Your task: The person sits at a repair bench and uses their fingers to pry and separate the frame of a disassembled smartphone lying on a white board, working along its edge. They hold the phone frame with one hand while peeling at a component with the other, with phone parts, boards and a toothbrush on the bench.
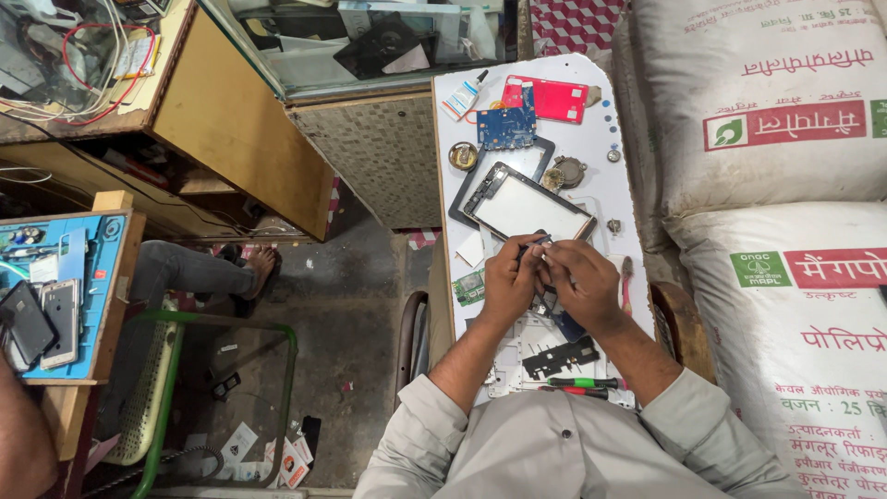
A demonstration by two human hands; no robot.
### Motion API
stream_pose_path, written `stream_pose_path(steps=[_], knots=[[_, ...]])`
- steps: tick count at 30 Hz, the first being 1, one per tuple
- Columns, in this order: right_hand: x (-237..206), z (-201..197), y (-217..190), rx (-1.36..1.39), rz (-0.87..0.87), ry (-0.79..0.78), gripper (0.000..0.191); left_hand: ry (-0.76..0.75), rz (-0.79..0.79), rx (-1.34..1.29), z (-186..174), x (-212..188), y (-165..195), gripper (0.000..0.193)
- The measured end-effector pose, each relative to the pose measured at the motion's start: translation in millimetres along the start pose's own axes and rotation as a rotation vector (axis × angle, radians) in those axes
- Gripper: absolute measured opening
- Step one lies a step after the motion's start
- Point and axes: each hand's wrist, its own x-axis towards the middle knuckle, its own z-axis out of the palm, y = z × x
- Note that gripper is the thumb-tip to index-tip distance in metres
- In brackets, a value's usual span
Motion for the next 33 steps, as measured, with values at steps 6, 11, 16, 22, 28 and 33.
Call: stream_pose_path(steps=[6,11,16,22,28,33], knots=[[-5.4,-1.2,0.6,0.031,0.045,0.028,0.021,0.000,-0.006,0.014,1.9,-3.5,-2.1,0.027],[-8.1,2.1,0.9,0.073,0.068,0.034,0.021,0.007,-0.008,-0.017,0.1,-5.0,-5.9,0.025],[-10.2,3.7,2.5,0.055,0.064,0.039,0.020,0.003,0.004,-0.035,-1.5,-5.5,-7.0,0.025],[-14.0,4.2,6.0,0.074,0.079,0.025,0.016,-0.001,0.012,0.012,-2.9,-8.0,-6.8,0.023],[-14.5,2.1,8.9,0.054,0.086,0.008,0.011,0.011,0.040,0.017,-2.8,-7.2,-8.5,0.023],[-15.8,2.9,9.0,0.105,0.145,-0.006,0.011,-0.004,0.026,0.018,-3.8,-6.8,-8.8,0.023]])
